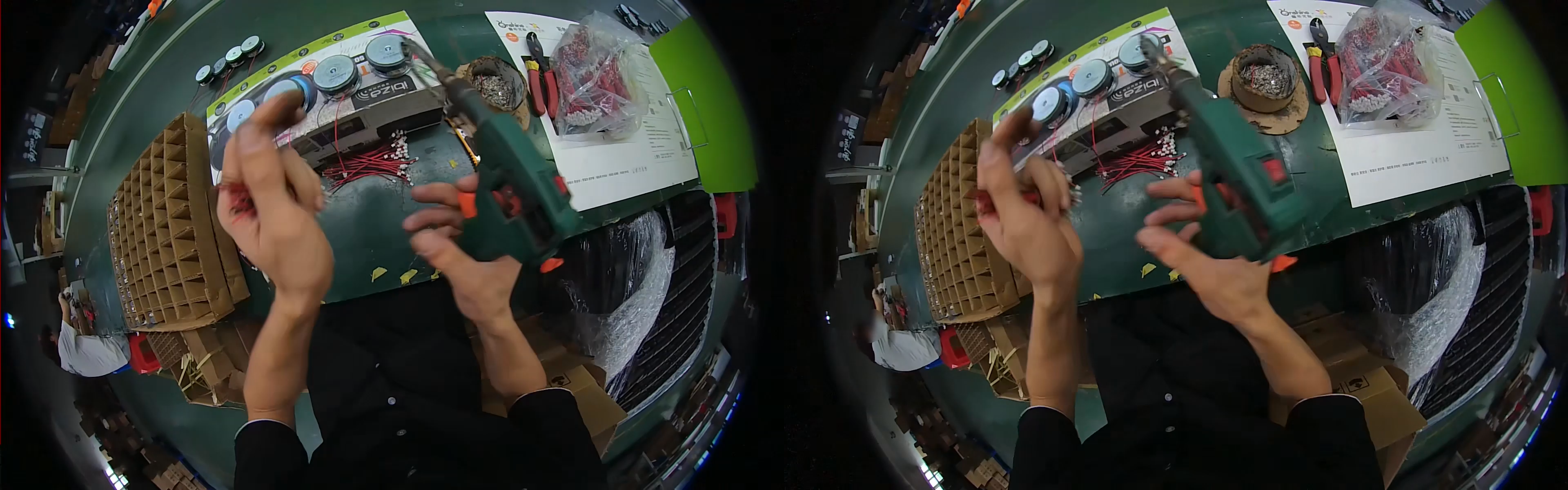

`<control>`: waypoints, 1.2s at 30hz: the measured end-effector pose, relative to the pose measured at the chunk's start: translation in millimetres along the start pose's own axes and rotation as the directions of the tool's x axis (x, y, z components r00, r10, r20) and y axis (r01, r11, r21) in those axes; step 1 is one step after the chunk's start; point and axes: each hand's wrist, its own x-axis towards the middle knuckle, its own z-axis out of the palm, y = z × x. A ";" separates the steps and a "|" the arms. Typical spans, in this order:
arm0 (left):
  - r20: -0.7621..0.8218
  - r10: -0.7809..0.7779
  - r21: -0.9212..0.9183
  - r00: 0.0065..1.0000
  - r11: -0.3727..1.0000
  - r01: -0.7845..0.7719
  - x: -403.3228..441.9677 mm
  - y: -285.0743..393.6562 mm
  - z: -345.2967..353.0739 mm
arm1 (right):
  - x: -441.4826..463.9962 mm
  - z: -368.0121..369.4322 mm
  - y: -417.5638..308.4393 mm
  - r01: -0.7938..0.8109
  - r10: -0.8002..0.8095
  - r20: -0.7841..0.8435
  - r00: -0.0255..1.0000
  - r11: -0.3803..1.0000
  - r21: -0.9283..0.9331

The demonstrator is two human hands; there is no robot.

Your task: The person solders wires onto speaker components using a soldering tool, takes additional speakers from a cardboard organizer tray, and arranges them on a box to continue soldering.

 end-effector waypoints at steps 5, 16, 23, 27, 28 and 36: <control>0.050 -0.566 -0.647 0.823 0.610 0.459 -24.7 36.6 19.4 | -0.6 18.9 15.0 0.070 -0.060 0.059 0.996 0.978 -0.196; -0.068 -0.349 -0.239 0.935 0.915 0.324 -34.5 2.5 -13.4 | 5.8 -10.0 -10.0 0.335 -0.406 -0.192 0.893 0.887 -0.318; 0.316 -0.651 -0.318 0.690 0.612 0.724 -26.0 22.0 9.9 | -4.1 -3.1 1.1 0.289 -0.331 -0.091 0.939 0.905 -0.311; 0.323 -0.422 -0.154 0.847 0.860 0.487 -17.7 12.4 2.3 | 3.7 -13.7 -12.0 0.267 -0.273 0.026 0.962 0.906 -0.329; 0.397 -0.442 -0.089 0.804 0.854 0.513 -13.3 15.7 -2.6 | 10.4 -13.4 -19.8 0.277 -0.271 0.061 0.961 0.913 -0.300; 0.539 -0.322 0.162 0.778 0.946 0.279 3.9 22.6 -15.7 | 40.1 10.8 -45.9 0.196 -0.147 0.166 0.975 0.922 -0.335</control>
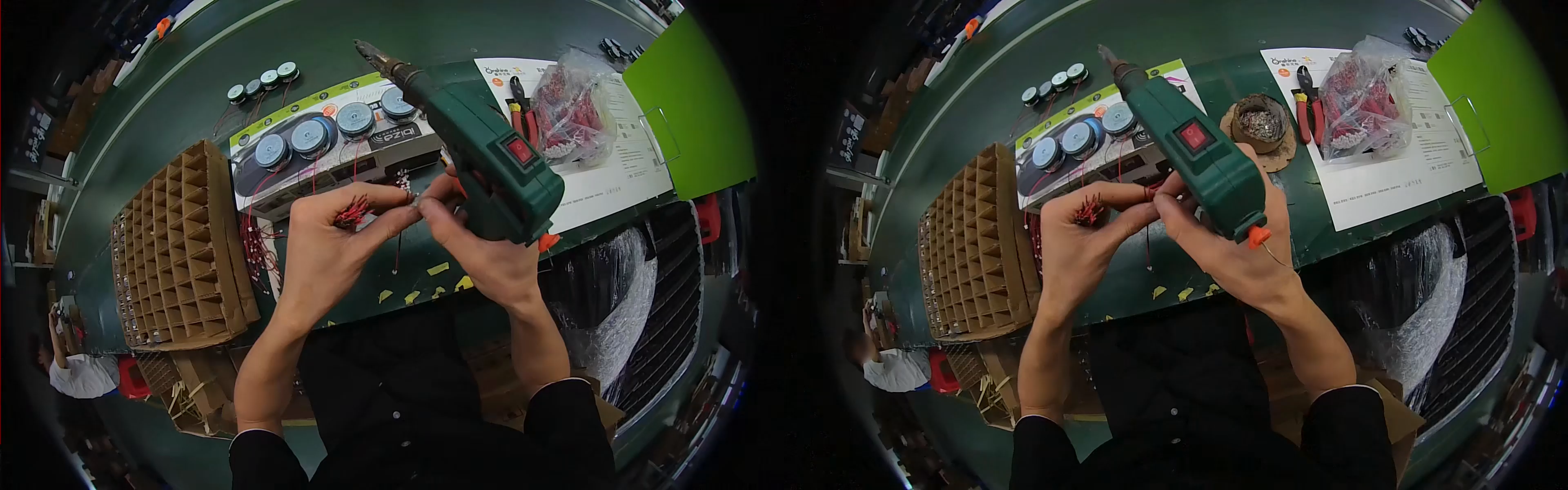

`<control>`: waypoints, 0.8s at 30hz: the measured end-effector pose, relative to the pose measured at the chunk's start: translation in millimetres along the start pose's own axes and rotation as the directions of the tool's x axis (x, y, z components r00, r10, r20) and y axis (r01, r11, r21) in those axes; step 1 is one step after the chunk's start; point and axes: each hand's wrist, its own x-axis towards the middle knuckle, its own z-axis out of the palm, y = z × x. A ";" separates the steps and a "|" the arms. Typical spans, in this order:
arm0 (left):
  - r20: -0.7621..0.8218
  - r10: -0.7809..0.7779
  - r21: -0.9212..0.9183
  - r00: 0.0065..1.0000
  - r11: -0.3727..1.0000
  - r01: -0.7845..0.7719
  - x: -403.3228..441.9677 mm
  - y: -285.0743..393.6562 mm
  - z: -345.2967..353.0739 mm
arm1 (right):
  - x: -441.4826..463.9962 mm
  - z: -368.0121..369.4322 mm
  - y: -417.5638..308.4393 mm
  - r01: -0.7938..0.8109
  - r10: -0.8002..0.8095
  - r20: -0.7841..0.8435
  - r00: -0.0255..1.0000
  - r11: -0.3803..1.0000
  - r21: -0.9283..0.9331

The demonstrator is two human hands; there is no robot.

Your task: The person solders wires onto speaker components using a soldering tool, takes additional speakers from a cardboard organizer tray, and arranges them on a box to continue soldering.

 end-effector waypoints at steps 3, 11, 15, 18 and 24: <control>-0.035 0.027 0.045 0.999 0.999 -0.025 -0.2 0.8 -0.1 | 1.5 -1.0 -2.3 -0.050 0.050 0.025 0.998 0.998 -0.025; -0.111 0.076 0.028 0.991 0.997 -0.073 -0.7 3.1 9.2 | 1.2 -0.8 2.0 0.039 -0.040 -0.022 0.999 0.999 -0.029; 0.004 0.492 0.444 0.871 0.779 -0.442 -1.2 -9.9 11.2 | -3.5 -0.1 2.7 0.015 -0.019 -0.073 0.997 0.998 -0.058; 0.072 0.530 0.522 0.845 0.702 -0.485 1.6 -11.0 11.8 | -8.6 -4.0 3.5 0.048 -0.054 -0.092 0.994 0.996 -0.070; -0.068 0.485 0.525 0.872 0.761 -0.382 36.5 -32.2 -12.4 | -21.5 -44.9 13.3 -0.119 0.110 -0.137 0.984 0.991 -0.062</control>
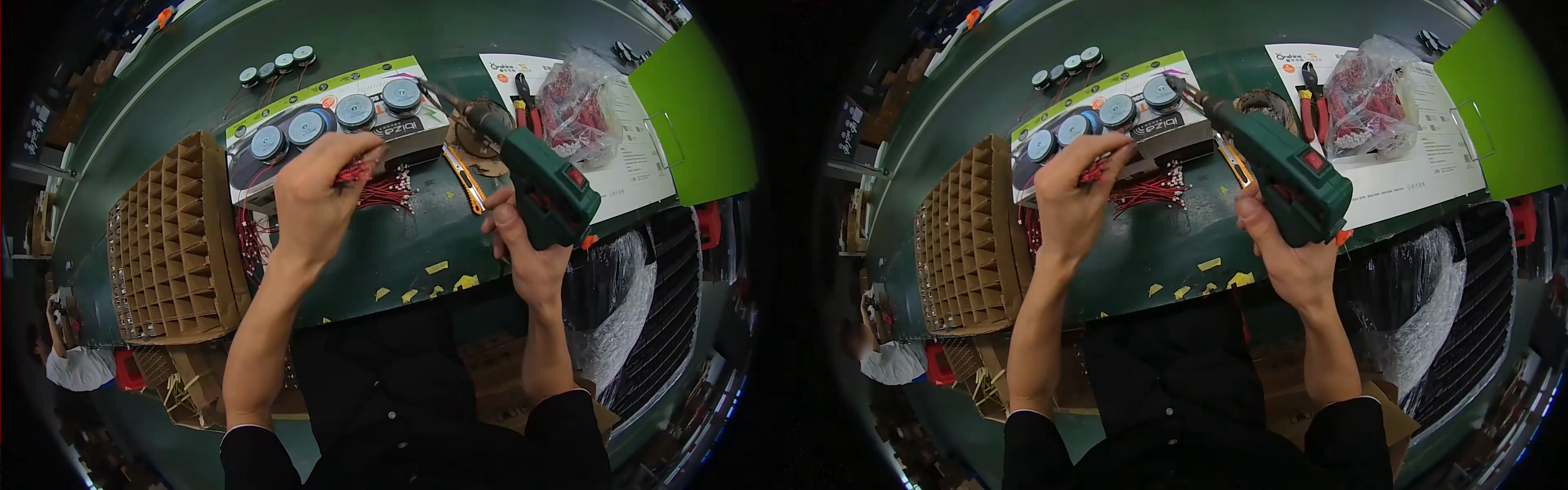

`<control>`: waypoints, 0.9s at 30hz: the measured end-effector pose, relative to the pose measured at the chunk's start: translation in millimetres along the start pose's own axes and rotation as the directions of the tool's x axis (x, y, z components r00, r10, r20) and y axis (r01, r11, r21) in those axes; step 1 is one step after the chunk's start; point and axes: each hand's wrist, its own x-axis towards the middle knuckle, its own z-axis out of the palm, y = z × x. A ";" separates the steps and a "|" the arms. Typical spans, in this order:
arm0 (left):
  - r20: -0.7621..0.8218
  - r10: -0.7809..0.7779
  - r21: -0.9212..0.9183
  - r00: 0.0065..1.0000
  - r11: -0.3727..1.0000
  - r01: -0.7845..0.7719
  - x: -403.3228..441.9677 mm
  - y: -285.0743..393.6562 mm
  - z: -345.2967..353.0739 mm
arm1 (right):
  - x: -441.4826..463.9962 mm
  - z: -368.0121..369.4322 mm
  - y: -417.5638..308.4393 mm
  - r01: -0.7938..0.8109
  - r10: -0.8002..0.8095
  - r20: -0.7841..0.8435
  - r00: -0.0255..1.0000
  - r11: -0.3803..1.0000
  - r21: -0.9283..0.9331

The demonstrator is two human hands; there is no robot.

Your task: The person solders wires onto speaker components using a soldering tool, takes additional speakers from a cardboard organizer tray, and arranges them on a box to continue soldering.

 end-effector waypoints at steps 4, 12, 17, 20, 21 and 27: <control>0.027 0.038 0.204 0.999 0.978 -0.043 16.1 -14.5 7.5 | -12.0 -8.8 15.3 -0.014 0.012 -0.068 0.998 1.000 -0.027; 0.108 0.040 0.264 0.993 0.962 -0.068 26.0 -25.8 18.7 | -4.6 0.7 26.5 -0.046 0.046 -0.038 0.998 0.999 0.000; 0.089 0.070 0.288 0.994 0.953 -0.093 25.7 -28.3 20.5 | 0.9 -4.8 27.4 -0.104 0.104 0.001 0.995 0.992 0.070; 0.082 0.066 0.296 0.994 0.951 -0.087 25.2 -27.7 21.3 | 4.0 -1.3 28.6 -0.012 0.012 -0.031 0.999 1.000 0.018; 0.085 0.066 0.294 0.994 0.952 -0.089 25.3 -28.6 22.2 | 5.0 -1.7 27.6 -0.024 0.025 -0.025 0.999 1.000 0.013; 0.049 0.087 0.313 0.995 0.945 -0.098 25.4 -28.2 26.2 | 9.9 -14.1 24.0 -0.133 0.133 0.018 0.991 0.991 0.014</control>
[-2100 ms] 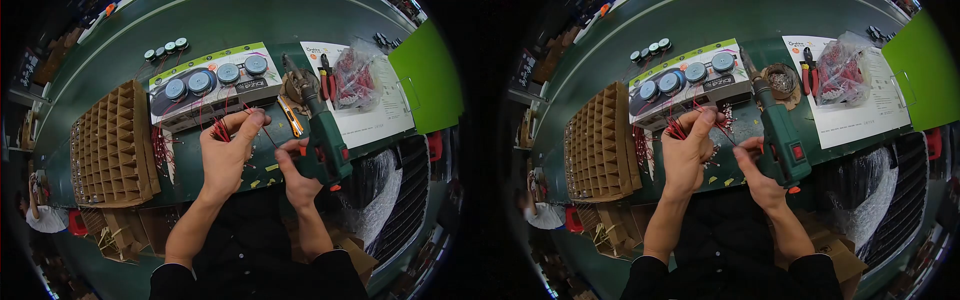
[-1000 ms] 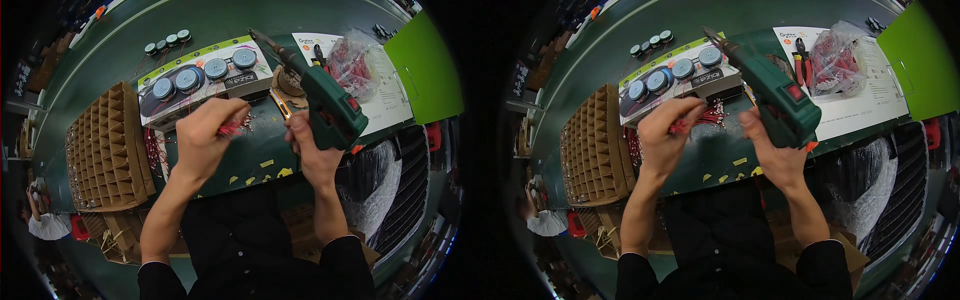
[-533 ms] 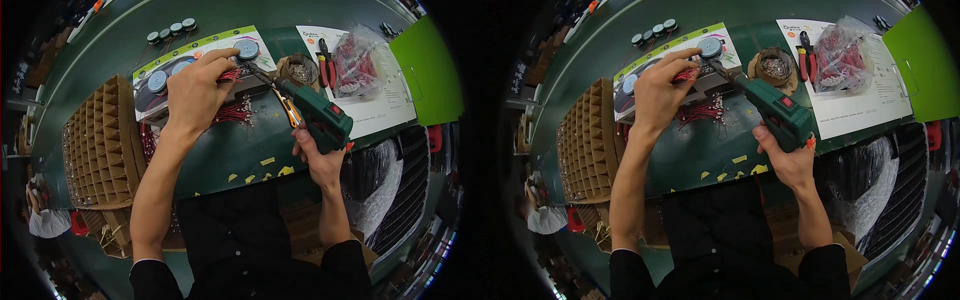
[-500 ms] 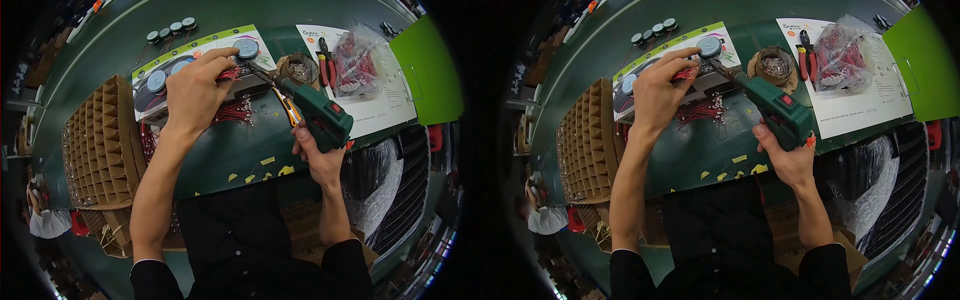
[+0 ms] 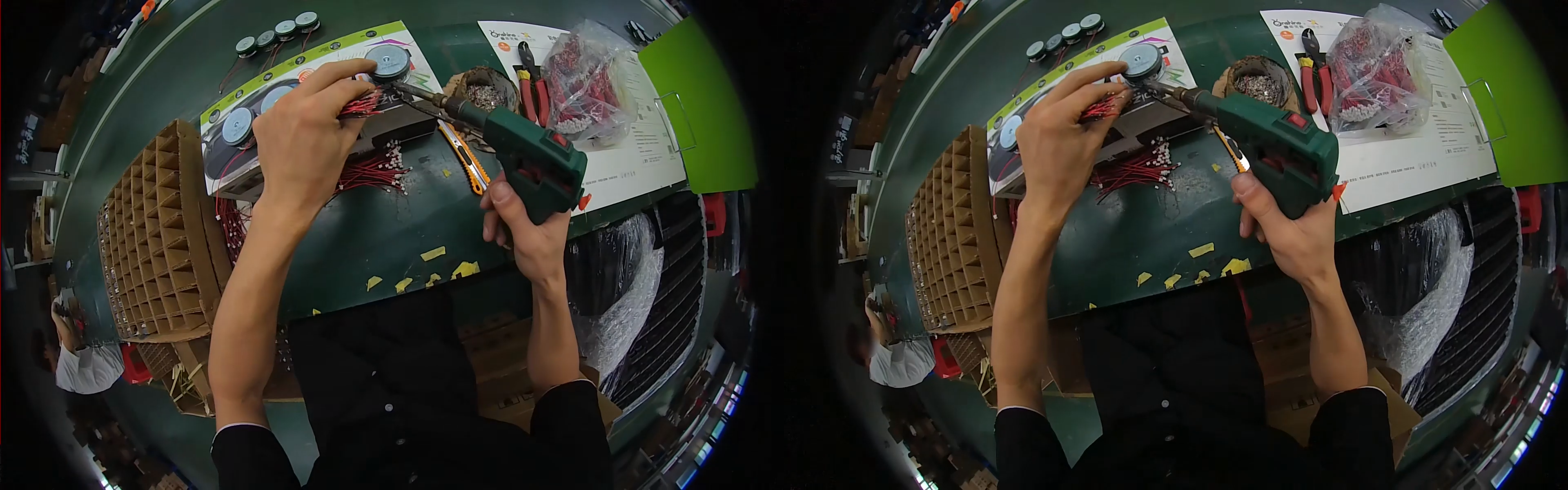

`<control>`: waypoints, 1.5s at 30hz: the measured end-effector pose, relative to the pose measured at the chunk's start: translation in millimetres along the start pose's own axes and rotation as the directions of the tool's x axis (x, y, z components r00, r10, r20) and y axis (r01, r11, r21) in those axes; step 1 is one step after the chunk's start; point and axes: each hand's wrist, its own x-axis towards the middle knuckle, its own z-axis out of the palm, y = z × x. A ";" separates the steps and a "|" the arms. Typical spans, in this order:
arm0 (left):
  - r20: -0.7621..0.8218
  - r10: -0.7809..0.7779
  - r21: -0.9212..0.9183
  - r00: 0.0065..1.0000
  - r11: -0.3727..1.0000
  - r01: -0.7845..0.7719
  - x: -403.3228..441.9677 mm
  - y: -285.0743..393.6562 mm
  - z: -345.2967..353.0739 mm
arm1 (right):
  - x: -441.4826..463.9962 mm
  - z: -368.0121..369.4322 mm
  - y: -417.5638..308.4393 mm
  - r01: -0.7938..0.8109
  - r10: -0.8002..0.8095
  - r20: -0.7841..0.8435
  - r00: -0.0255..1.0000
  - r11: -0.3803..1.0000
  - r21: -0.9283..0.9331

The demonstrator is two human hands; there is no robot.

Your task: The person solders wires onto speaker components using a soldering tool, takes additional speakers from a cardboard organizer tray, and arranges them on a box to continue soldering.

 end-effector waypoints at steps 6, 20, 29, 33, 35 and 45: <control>-0.012 -0.007 0.027 1.000 1.000 0.008 0.0 2.4 1.7 | 2.7 -4.2 3.9 -0.033 0.032 0.046 0.998 0.999 0.024; 0.019 -0.030 0.076 0.999 0.997 0.029 2.7 7.4 -1.5 | -5.4 0.7 5.5 -0.006 0.006 0.078 0.997 1.000 0.010; 0.027 -0.042 0.070 0.999 0.997 0.040 3.9 8.7 -2.8 | -18.0 -3.7 4.5 0.062 -0.056 -0.057 0.997 0.992 0.110; -0.012 -0.008 0.056 1.000 0.998 0.009 2.8 4.3 2.0 | -12.4 2.1 4.7 0.027 -0.017 -0.062 0.998 0.985 0.172; -0.002 -0.033 0.046 0.999 0.998 0.033 2.6 4.2 1.5 | -8.9 6.1 6.4 0.008 0.014 -0.094 0.996 0.972 0.234; -0.099 -0.003 -0.085 0.995 0.996 -0.005 5.7 3.3 -7.3 | -7.0 2.6 12.0 -0.008 0.025 -0.093 0.995 0.984 0.178</control>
